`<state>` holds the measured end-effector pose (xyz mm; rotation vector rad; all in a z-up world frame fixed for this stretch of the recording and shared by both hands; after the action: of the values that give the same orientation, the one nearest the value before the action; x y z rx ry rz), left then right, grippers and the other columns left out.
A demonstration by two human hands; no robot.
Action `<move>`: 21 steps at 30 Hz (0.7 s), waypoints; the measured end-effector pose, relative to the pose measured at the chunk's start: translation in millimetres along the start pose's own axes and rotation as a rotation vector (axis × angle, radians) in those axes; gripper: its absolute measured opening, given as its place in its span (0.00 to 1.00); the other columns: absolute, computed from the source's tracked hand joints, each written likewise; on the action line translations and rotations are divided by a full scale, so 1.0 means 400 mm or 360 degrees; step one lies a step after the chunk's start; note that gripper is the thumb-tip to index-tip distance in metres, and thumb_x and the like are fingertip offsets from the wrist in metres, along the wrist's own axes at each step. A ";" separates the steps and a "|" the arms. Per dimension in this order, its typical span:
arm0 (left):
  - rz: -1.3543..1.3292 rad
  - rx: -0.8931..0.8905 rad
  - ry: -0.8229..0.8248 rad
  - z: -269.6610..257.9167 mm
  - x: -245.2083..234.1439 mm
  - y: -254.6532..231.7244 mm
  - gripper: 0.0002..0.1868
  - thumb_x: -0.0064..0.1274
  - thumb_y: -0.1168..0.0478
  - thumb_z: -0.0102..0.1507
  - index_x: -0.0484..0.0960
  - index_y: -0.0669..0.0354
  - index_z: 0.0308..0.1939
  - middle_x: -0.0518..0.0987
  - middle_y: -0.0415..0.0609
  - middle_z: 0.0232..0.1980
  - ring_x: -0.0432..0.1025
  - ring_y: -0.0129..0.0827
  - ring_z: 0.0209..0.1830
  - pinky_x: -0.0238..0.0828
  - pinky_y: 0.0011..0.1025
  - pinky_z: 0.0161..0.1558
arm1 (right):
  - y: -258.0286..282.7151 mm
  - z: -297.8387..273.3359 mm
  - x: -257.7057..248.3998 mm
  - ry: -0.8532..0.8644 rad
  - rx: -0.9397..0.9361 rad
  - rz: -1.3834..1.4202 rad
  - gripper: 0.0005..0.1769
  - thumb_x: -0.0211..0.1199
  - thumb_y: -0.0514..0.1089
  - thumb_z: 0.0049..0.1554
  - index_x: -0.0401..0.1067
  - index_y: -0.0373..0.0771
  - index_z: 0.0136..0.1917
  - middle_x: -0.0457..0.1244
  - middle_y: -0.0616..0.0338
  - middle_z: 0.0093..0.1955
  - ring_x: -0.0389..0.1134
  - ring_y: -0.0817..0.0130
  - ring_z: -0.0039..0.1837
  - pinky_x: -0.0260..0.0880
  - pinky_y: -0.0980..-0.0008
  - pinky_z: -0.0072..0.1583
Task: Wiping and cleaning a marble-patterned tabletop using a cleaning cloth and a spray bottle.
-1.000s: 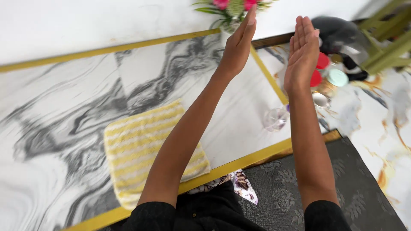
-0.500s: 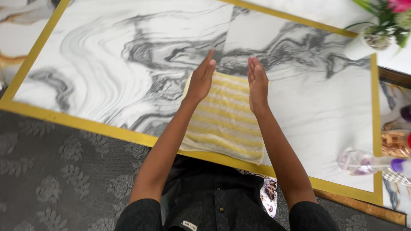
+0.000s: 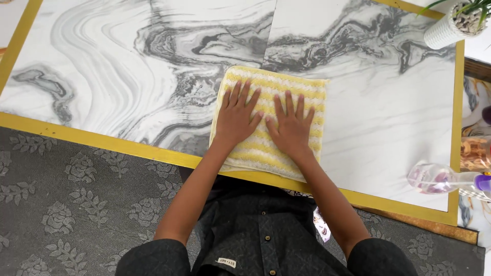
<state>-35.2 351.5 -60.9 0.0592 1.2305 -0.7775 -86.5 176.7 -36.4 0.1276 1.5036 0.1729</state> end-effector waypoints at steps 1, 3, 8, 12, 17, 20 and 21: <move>-0.0001 0.0006 0.0006 -0.010 -0.008 -0.007 0.34 0.46 0.43 0.69 0.67 0.52 0.76 0.58 0.58 0.81 0.47 0.52 0.82 0.39 0.52 0.77 | 0.000 -0.014 -0.001 0.0000 0.0008 0.0003 0.39 0.50 0.64 0.64 0.53 0.47 0.82 0.41 0.47 0.86 0.34 0.35 0.84 0.29 0.23 0.73; -0.0015 -0.0029 0.0031 -0.026 -0.024 -0.021 0.36 0.46 0.42 0.68 0.65 0.52 0.77 0.56 0.58 0.82 0.45 0.54 0.83 0.38 0.53 0.79 | -0.003 -0.044 -0.007 -0.0034 0.0035 -0.0011 0.40 0.52 0.65 0.63 0.54 0.49 0.82 0.41 0.48 0.86 0.34 0.36 0.84 0.30 0.23 0.73; -0.0007 -0.0044 0.0166 -0.069 -0.058 -0.092 0.41 0.47 0.39 0.66 0.63 0.53 0.78 0.52 0.60 0.83 0.41 0.57 0.84 0.33 0.58 0.78 | -0.021 -0.120 -0.027 -0.0066 0.0095 -0.0032 0.41 0.53 0.67 0.61 0.54 0.53 0.82 0.42 0.52 0.86 0.35 0.38 0.85 0.31 0.24 0.74; -0.0022 -0.0048 0.0355 -0.087 -0.031 -0.189 0.44 0.45 0.35 0.64 0.60 0.52 0.79 0.49 0.59 0.84 0.35 0.58 0.84 0.26 0.59 0.77 | -0.082 -0.226 -0.017 -0.0083 0.0198 -0.0103 0.41 0.53 0.69 0.60 0.54 0.56 0.82 0.39 0.56 0.87 0.33 0.40 0.85 0.31 0.24 0.75; -0.0075 0.0211 0.0456 -0.052 0.071 -0.306 0.43 0.43 0.34 0.66 0.59 0.51 0.80 0.48 0.57 0.84 0.33 0.57 0.84 0.24 0.59 0.77 | -0.179 -0.330 -0.038 -0.0104 0.0492 -0.0168 0.39 0.52 0.67 0.62 0.54 0.57 0.83 0.38 0.59 0.87 0.32 0.42 0.86 0.31 0.23 0.75; -0.0127 0.0322 0.0496 0.024 0.125 -0.365 0.42 0.44 0.35 0.66 0.60 0.50 0.79 0.49 0.56 0.84 0.35 0.58 0.84 0.25 0.60 0.78 | -0.245 -0.330 -0.053 -0.0118 0.0666 -0.0193 0.38 0.51 0.66 0.62 0.54 0.58 0.82 0.39 0.59 0.87 0.32 0.43 0.86 0.31 0.23 0.75; -0.0157 0.0349 0.0503 0.054 0.141 -0.382 0.42 0.45 0.35 0.65 0.61 0.49 0.79 0.49 0.55 0.84 0.36 0.58 0.84 0.26 0.60 0.78 | -0.268 -0.323 -0.058 -0.0118 0.0723 -0.0204 0.38 0.51 0.66 0.62 0.55 0.58 0.82 0.40 0.59 0.87 0.32 0.42 0.86 0.31 0.22 0.75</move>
<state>-96.7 199.8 -46.7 0.3125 1.4488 -1.0149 -213.1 64.0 -42.2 0.3951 1.4513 -0.2770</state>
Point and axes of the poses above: each hand's wrist, its own z-axis towards the middle knuckle, its own x-axis out of the palm, y = z × x, the point moved 2 cm from there along z, towards the middle knuckle
